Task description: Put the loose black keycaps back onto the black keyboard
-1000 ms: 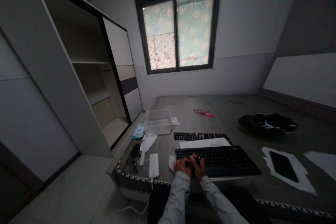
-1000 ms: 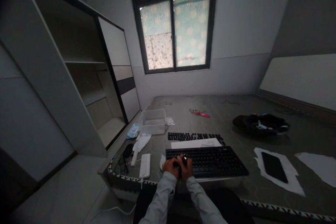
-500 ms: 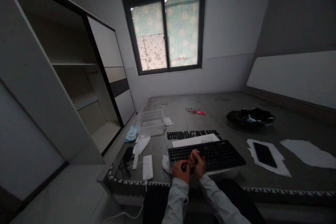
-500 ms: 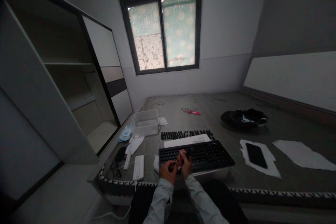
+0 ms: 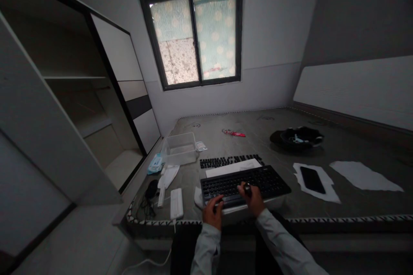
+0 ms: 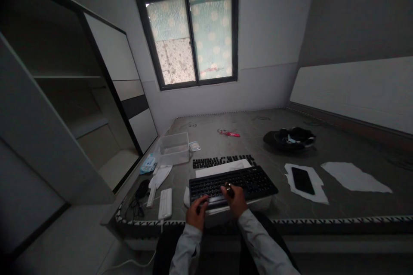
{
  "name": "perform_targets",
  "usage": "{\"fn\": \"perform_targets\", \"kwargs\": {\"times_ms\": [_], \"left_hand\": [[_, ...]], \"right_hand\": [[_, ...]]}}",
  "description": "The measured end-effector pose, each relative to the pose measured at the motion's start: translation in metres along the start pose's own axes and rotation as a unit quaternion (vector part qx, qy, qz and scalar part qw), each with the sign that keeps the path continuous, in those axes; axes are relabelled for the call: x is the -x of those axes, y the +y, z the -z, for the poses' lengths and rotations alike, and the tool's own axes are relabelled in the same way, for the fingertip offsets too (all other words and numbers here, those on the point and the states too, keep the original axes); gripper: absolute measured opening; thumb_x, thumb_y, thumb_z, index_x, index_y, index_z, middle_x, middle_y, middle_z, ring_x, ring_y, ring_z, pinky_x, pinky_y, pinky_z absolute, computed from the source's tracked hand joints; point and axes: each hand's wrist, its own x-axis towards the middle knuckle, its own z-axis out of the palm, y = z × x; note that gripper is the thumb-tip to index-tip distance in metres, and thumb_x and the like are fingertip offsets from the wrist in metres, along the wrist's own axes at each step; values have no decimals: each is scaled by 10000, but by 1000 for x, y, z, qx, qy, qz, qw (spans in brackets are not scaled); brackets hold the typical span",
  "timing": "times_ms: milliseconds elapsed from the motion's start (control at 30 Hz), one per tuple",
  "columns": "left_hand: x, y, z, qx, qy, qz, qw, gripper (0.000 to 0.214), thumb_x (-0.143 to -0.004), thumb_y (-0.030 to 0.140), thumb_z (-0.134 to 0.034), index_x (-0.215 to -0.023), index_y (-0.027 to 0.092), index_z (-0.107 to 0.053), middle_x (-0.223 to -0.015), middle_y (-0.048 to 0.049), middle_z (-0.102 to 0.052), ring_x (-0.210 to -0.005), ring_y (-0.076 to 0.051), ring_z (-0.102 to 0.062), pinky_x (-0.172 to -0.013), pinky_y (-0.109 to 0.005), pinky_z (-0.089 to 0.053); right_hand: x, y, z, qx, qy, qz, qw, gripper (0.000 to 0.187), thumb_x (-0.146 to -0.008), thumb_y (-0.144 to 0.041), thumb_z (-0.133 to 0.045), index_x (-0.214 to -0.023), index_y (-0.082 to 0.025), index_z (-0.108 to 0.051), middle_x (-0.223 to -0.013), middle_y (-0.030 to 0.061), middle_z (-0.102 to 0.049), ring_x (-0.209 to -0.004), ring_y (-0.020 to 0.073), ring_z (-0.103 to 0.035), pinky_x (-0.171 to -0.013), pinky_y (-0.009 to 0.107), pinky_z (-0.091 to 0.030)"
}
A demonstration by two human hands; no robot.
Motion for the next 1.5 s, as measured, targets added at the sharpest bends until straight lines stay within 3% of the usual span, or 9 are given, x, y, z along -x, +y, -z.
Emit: {"fn": "perform_targets", "kwargs": {"times_ms": [133, 300, 367, 467, 533, 667, 900, 1167, 1500], "left_hand": [[32, -26, 14, -42, 66, -1, 997, 362, -829, 497, -494, -952, 234, -710, -963, -63, -721, -906, -208, -663, -812, -314, -521], [56, -43, 25, -96, 83, 100, 987, 257, -764, 451, -592, -886, 249, -693, -818, -1, -724, -518, -113, -589, -593, -239, -493], [53, -41, 24, -50, 61, 109, 991, 283, -721, 483, -635, -848, 240, -703, -796, -4, -724, -541, -115, -597, -604, -234, -494], [48, -37, 20, 110, 10, 147, 983, 425, -610, 577, -716, -795, 194, -709, -765, -44, -727, -661, -156, -649, -615, -236, -503], [48, -36, 17, 184, -18, 179, 966, 529, -572, 641, -719, -806, 167, -702, -727, -58, -721, -573, -138, -622, -508, -218, -467], [54, -40, 16, 210, -39, 220, 952, 634, -539, 700, -706, -833, 139, -679, -635, -33, -686, -334, -35, -405, -341, -173, -282], [56, -44, 18, 242, -57, 257, 934, 597, -443, 624, -797, -731, 126, -640, -458, 56, -534, -337, -12, -347, -369, -153, -236], [53, -42, 17, 265, -66, 272, 923, 570, -414, 592, -818, -665, 132, -594, -394, 101, -416, -346, -4, -300, -389, -155, -214], [51, -36, 16, 268, -63, 270, 922, 539, -424, 555, -822, -657, 154, -545, -381, 106, -389, -333, -9, -294, -358, -159, -197]], "right_hand": [[27, 26, 17, 169, -119, 39, 978, 102, -699, -297, -587, -697, -215, -647, -642, 39, -671, -641, 225, -636, -603, 302, -465], [49, 24, 16, 268, -246, 46, 930, 306, -620, -153, -534, -877, -240, -676, -789, 23, -722, -772, 230, -675, -697, 295, -452], [50, 16, 12, 286, -278, 50, 916, 373, -627, -142, -537, -957, -258, -668, -806, 9, -722, -781, 219, -676, -705, 282, -444], [50, 6, 7, 298, -320, 60, 898, 463, -639, -129, -551, -1064, -283, -646, -835, 2, -727, -802, 214, -678, -709, 268, -445], [51, 3, 4, 287, -328, 66, 898, 493, -648, -125, -566, -1110, -281, -634, -875, 10, -732, -831, 218, -682, -726, 272, -454], [56, 6, -2, 232, -325, 92, 912, 464, -692, -149, -601, -1136, -278, -638, -976, 23, -731, -884, 219, -685, -777, 290, -480], [62, 5, -8, 157, -311, 115, 930, 448, -705, -120, -599, -1120, -275, -664, -1061, 30, -713, -947, 224, -678, -816, 328, -508], [62, 1, -13, 97, -326, 113, 934, 318, -754, -161, -618, -1032, -287, -709, -969, 16, -737, -866, 198, -695, -779, 312, -519], [64, 9, -19, 58, -304, 16, 951, 207, -771, -314, -662, -953, -250, -737, -912, 38, -744, -848, 234, -692, -785, 358, -518]]}}
